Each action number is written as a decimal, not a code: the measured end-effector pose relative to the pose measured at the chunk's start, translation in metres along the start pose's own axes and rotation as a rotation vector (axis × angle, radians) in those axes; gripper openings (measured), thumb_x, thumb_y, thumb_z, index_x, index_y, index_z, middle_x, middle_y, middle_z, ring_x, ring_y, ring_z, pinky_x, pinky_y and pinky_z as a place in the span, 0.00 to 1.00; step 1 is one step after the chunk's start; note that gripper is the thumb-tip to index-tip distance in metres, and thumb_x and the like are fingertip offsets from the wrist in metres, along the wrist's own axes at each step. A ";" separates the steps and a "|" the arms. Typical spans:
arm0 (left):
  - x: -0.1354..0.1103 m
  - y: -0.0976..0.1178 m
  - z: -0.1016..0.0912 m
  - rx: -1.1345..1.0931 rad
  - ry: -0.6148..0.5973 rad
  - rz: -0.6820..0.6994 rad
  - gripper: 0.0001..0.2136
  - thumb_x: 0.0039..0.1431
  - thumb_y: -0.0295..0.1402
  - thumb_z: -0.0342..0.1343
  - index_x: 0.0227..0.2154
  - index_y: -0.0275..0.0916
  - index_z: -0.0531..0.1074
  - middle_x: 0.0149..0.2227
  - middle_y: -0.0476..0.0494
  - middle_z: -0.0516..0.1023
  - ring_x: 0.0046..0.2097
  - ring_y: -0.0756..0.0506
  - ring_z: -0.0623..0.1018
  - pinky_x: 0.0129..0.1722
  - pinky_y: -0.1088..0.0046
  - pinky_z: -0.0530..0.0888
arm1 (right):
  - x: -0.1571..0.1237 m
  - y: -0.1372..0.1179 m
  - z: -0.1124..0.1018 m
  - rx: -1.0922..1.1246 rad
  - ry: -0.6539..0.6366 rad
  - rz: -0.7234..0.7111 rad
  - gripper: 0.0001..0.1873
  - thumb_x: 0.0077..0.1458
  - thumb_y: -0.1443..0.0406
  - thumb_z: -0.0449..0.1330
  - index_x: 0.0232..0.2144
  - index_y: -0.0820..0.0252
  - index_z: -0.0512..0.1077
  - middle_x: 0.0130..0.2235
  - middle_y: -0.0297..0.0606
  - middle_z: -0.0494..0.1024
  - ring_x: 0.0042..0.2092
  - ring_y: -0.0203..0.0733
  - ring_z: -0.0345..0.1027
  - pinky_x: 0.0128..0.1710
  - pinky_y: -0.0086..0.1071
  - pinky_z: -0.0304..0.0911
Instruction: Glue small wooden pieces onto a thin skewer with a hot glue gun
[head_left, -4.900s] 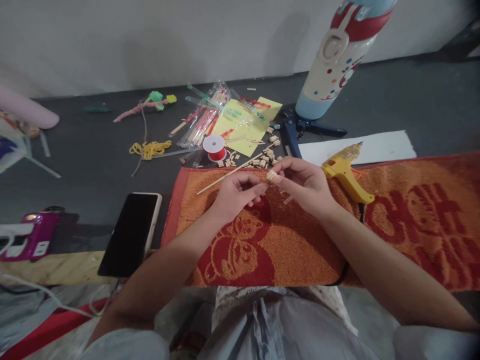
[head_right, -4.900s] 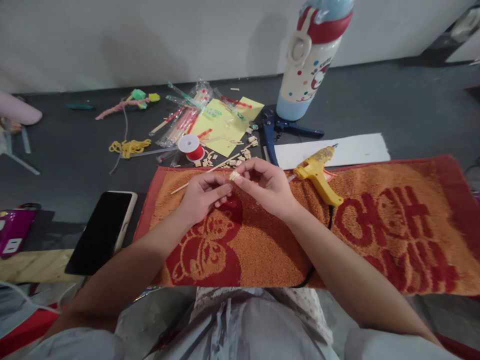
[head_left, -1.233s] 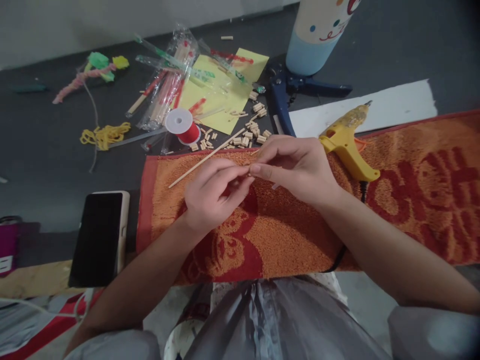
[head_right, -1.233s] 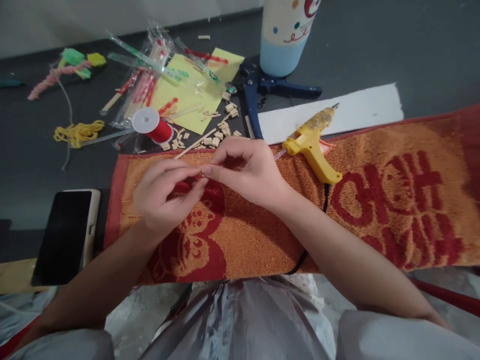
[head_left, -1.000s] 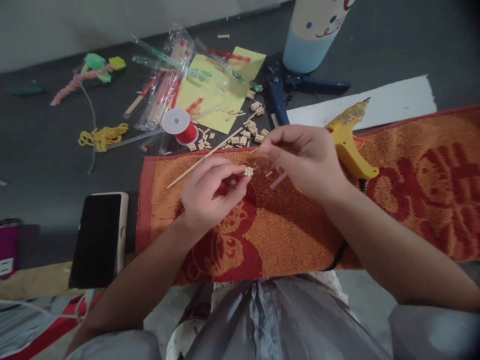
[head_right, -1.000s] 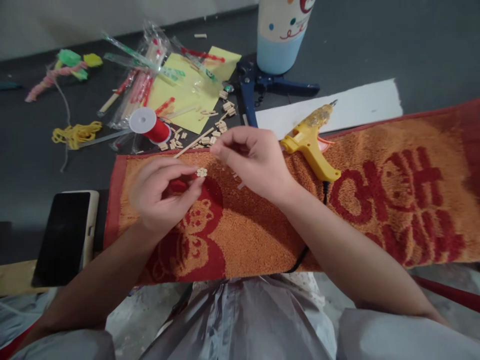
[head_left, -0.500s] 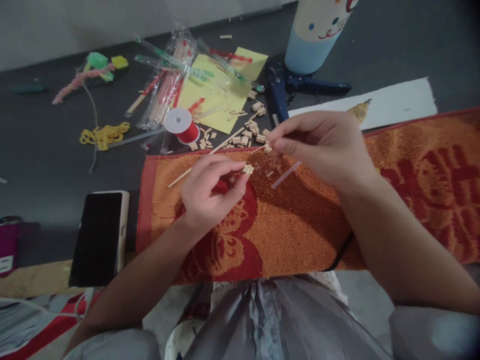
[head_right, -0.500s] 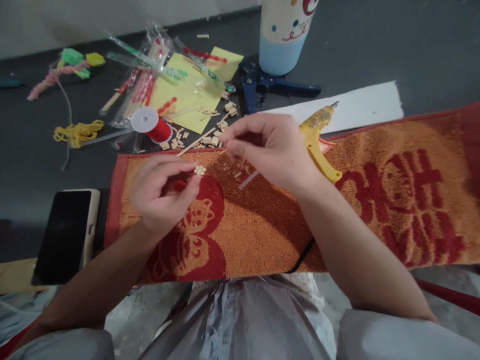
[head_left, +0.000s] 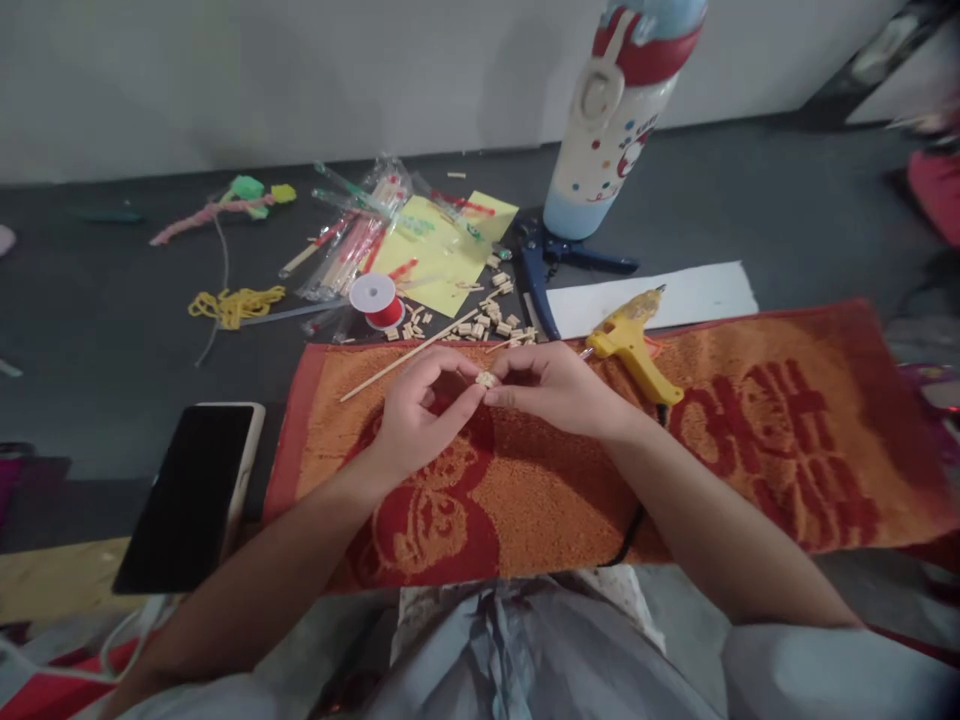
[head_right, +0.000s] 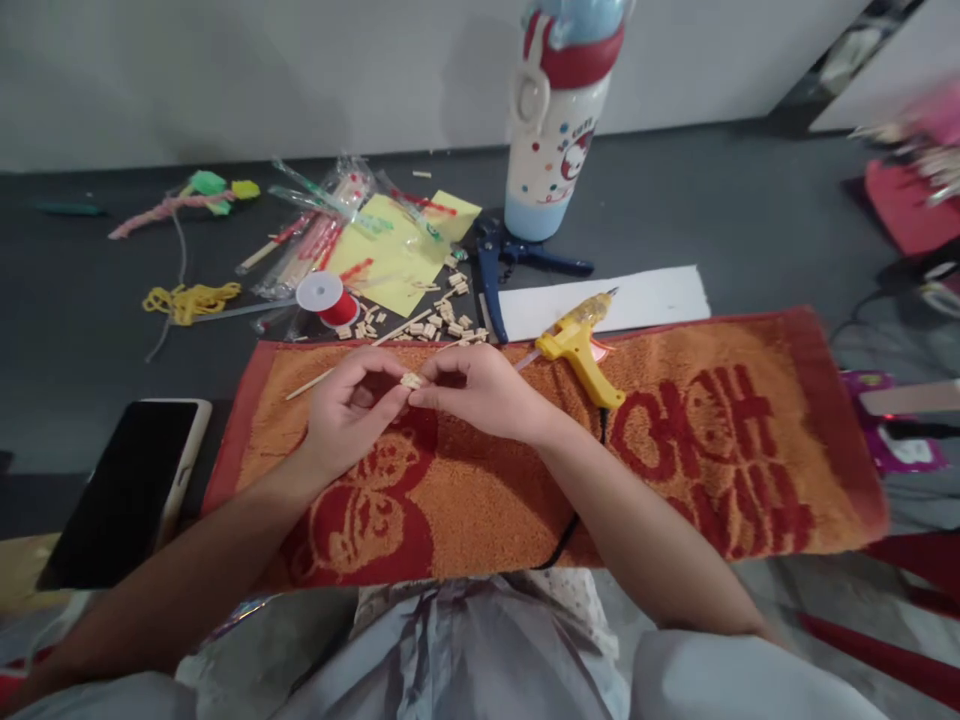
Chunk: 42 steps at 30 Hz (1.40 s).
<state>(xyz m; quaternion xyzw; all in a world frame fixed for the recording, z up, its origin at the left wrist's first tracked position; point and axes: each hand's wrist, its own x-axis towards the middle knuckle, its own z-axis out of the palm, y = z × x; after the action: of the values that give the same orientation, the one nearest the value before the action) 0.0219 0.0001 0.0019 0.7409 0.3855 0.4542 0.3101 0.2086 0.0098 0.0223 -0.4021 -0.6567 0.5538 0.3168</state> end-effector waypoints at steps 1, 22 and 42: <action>0.000 0.000 0.000 -0.016 -0.011 -0.020 0.03 0.58 0.30 0.57 0.35 0.39 0.71 0.34 0.46 0.76 0.35 0.50 0.76 0.34 0.74 0.73 | 0.000 -0.001 -0.001 -0.006 -0.004 0.001 0.12 0.52 0.60 0.63 0.23 0.64 0.72 0.25 0.32 0.71 0.28 0.31 0.60 0.29 0.27 0.57; 0.011 0.021 0.005 -0.964 0.011 -0.897 0.12 0.49 0.36 0.66 0.24 0.36 0.68 0.22 0.52 0.72 0.20 0.58 0.69 0.17 0.85 0.64 | -0.028 -0.019 -0.051 -0.430 0.837 -0.304 0.06 0.56 0.68 0.61 0.29 0.56 0.78 0.27 0.36 0.77 0.27 0.36 0.68 0.29 0.33 0.63; 0.012 0.018 0.003 -0.921 0.048 -0.900 0.09 0.59 0.34 0.57 0.25 0.37 0.66 0.23 0.52 0.72 0.20 0.57 0.69 0.17 0.83 0.62 | -0.019 -0.015 -0.017 -0.940 0.343 -0.084 0.06 0.56 0.64 0.60 0.36 0.58 0.76 0.34 0.39 0.77 0.28 0.37 0.66 0.29 0.32 0.57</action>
<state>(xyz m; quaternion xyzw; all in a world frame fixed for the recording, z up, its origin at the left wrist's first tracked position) 0.0333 0.0008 0.0200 0.2872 0.4312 0.4151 0.7479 0.2297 -0.0001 0.0408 -0.5599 -0.7892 0.1110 0.2267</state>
